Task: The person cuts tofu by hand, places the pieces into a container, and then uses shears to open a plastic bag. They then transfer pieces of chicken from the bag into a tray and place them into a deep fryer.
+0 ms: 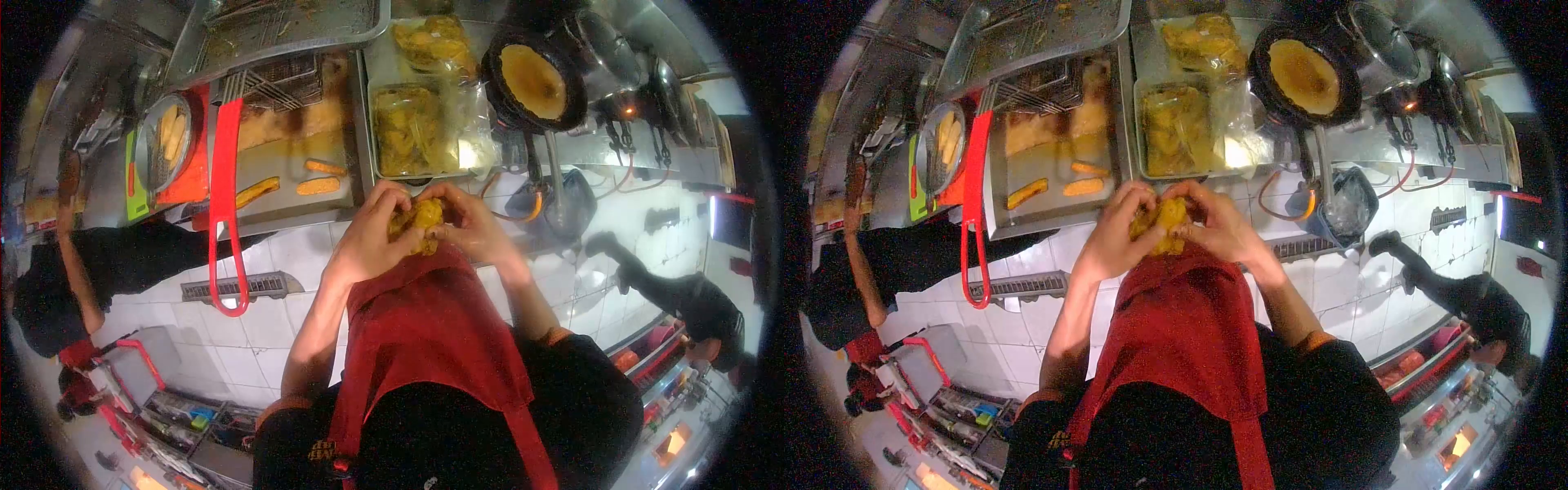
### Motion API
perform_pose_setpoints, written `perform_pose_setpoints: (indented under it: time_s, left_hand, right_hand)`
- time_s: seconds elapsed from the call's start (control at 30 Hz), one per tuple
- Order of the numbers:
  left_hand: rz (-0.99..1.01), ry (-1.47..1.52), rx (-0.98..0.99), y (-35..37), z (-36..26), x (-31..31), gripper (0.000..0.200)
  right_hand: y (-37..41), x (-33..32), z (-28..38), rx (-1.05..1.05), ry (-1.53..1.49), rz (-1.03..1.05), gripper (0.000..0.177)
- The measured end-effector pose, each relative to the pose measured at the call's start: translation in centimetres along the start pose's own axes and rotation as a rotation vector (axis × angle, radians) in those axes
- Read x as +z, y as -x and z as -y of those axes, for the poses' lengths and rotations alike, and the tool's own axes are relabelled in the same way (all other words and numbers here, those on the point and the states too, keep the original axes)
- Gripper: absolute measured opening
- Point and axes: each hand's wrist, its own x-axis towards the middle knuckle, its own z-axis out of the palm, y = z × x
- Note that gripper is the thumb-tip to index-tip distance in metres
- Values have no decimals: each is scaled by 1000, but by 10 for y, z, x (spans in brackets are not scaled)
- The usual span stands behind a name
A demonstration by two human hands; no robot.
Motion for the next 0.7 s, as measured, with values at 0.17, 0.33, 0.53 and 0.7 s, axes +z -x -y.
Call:
perform_pose_setpoints:
  time_s: [0.17,0.33,0.53,0.7]
  left_hand:
    - [-11,27,-24,1,5,2,30]
    - [-39,54,-44,1,4,4,32]
    - [-52,27,-82,4,10,15,34]
    - [-131,-61,-22,5,7,25,36]
  right_hand:
    - [1,2,-5,11,80,20,44]
    - [0,6,3,20,3,-36,43]
    - [0,3,-5,14,3,1,42]
    - [-1,0,-6,15,5,-39,41]
